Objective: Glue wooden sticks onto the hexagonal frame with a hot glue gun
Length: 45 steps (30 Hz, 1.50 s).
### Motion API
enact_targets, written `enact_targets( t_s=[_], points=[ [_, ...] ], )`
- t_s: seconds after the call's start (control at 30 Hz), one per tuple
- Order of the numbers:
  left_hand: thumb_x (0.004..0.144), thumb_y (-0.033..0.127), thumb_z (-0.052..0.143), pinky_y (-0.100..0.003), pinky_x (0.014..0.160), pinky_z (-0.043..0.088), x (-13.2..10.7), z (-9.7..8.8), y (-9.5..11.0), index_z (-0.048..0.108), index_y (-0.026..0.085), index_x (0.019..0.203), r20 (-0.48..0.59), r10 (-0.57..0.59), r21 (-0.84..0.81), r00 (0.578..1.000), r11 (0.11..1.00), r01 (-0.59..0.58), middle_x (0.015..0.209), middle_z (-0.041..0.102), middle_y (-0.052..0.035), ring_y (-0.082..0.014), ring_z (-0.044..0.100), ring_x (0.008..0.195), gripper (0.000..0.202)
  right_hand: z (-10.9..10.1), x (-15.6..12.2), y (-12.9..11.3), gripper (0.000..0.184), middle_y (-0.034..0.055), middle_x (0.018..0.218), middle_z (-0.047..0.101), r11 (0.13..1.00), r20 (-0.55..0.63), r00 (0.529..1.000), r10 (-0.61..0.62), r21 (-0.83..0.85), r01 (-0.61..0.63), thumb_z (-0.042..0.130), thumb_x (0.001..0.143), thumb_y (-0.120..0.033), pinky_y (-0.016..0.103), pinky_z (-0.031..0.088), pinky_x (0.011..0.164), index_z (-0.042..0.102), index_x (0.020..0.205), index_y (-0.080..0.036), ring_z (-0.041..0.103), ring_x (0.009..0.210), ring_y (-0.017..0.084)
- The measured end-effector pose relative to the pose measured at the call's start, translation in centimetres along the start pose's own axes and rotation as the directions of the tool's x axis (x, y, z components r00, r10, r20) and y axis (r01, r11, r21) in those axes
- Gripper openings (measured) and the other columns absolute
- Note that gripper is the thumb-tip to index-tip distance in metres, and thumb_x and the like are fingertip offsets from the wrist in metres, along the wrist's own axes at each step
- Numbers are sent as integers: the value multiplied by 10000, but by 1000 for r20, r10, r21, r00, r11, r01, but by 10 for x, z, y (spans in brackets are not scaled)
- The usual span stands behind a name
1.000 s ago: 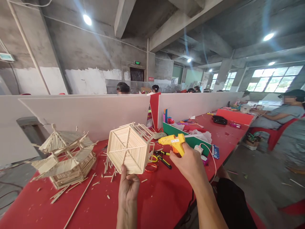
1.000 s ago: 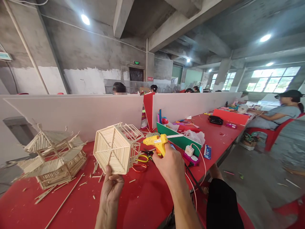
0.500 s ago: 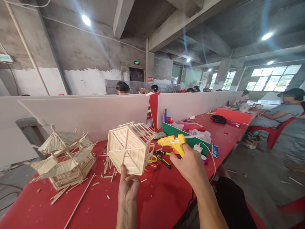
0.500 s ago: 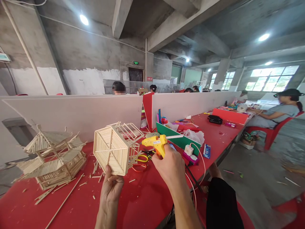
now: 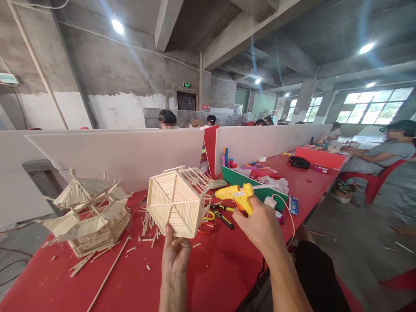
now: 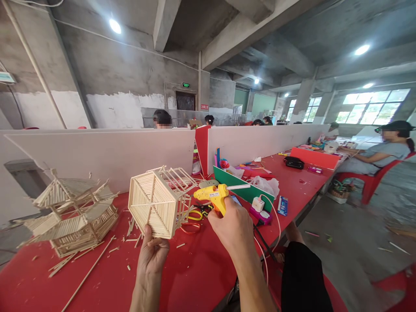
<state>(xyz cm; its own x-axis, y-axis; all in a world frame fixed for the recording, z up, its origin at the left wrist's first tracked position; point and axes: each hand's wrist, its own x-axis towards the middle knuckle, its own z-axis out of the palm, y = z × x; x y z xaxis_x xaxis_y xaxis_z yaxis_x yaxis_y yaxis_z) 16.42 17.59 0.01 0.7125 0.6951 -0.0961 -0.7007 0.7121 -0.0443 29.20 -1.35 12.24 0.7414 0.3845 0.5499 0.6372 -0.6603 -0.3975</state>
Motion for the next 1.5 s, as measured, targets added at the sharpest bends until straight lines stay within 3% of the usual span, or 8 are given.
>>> enact_targets(
  t_s=[0.2,0.47,0.63,0.87,1.1,1.5],
  points=[
    [1029,312,381,-17,372,425,0,0,1,638,195,1171,13,-8,25,1000,1000,8,805,726,-39,-45,662,539,316,-1,0,0,247,38,679,634,1000,-6,1000,-3,-27,2,557,768,-382,274,336,547,623,926,-203,563,605,188],
    [1002,397,432,-14,379,426,4,-7,3,714,185,990,45,-46,0,998,999,46,819,738,-52,-36,641,528,353,-2,1,-1,199,36,668,623,1000,-23,1000,6,-28,-7,553,766,-379,274,324,545,600,867,-213,550,603,186],
    [1007,412,407,-21,395,447,6,-12,4,715,195,1042,123,-76,8,990,997,75,852,747,-61,-43,653,545,378,-2,1,0,188,34,662,620,999,-18,1000,2,-34,-2,553,760,-375,271,312,539,593,850,-215,540,594,181],
    [1017,367,400,-18,388,438,8,-15,5,722,190,1002,83,-50,-5,995,999,50,900,755,-63,-36,656,547,368,-2,1,0,172,32,643,617,999,-43,999,-19,-33,18,559,750,-365,269,305,534,598,820,-213,536,590,180],
    [1026,398,345,-30,395,456,8,-14,6,717,173,1046,168,-99,-9,981,995,102,873,753,-78,-54,670,574,435,-4,1,0,166,37,649,633,999,-36,999,-11,-47,10,557,752,-359,263,302,534,600,812,-211,548,582,174],
    [1022,375,374,-23,395,445,5,-10,4,706,186,1068,90,-59,-26,994,998,62,845,743,-61,-45,661,557,385,-7,-1,4,177,36,652,637,999,0,1000,-15,-52,15,562,759,-375,273,309,545,588,824,-212,575,602,189]
  ],
)
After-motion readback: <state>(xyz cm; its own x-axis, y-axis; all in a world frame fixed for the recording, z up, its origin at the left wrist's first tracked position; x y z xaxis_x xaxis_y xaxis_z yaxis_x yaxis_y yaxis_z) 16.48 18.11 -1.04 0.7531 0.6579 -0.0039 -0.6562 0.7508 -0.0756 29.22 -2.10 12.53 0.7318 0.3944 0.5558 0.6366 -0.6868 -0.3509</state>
